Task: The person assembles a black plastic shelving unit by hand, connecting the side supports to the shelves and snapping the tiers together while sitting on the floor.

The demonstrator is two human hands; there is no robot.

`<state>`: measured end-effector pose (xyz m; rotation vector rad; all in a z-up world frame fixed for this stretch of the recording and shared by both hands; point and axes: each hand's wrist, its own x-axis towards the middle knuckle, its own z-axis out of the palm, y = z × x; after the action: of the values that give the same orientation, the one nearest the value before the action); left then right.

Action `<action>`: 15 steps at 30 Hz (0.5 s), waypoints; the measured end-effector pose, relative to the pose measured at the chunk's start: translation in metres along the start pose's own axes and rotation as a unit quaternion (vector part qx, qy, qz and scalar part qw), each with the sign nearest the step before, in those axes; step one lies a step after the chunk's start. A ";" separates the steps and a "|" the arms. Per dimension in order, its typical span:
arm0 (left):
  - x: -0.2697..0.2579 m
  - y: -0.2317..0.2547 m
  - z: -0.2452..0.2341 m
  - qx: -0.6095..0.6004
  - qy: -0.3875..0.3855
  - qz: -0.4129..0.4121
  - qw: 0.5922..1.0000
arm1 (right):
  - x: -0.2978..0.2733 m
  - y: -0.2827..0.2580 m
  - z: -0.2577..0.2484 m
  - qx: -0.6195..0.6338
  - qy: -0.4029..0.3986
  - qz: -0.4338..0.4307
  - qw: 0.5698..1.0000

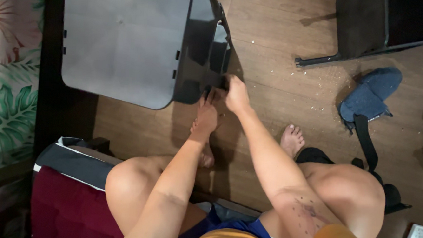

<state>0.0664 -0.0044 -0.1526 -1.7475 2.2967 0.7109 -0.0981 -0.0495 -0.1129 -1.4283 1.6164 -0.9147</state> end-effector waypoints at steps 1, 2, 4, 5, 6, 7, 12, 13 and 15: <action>0.001 -0.004 0.002 -0.004 0.007 0.009 1.000 | 0.000 -0.002 0.002 0.030 0.001 0.005 1.000; 0.002 -0.006 0.003 -0.008 0.014 0.019 1.000 | 0.000 -0.004 0.003 0.031 0.000 0.008 0.999; -0.001 -0.006 0.000 0.001 -0.009 0.007 1.000 | 0.003 -0.009 0.006 0.011 0.003 0.025 1.000; -0.003 -0.006 -0.003 0.009 -0.031 -0.005 0.999 | 0.005 -0.011 0.007 0.012 0.003 0.027 1.000; -0.004 -0.006 -0.006 0.010 -0.033 -0.005 0.999 | 0.008 -0.013 0.008 0.014 0.005 0.017 1.000; -0.004 -0.006 -0.009 0.010 -0.030 -0.006 0.999 | 0.010 -0.015 0.009 0.017 0.009 0.008 1.000; -0.003 -0.007 -0.014 0.032 -0.057 -0.009 0.998 | 0.012 -0.023 0.020 0.060 0.021 0.022 0.998; -0.004 -0.007 -0.014 0.023 -0.040 -0.001 0.999 | 0.010 -0.021 0.023 0.074 0.035 0.023 0.996; -0.007 -0.008 -0.018 0.014 -0.026 0.007 1.000 | 0.003 -0.014 0.030 0.060 0.059 0.011 0.996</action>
<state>0.0784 -0.0082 -0.1365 -1.6813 2.2768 0.7145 -0.0654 -0.0545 -0.1134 -1.2919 1.6300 -1.0823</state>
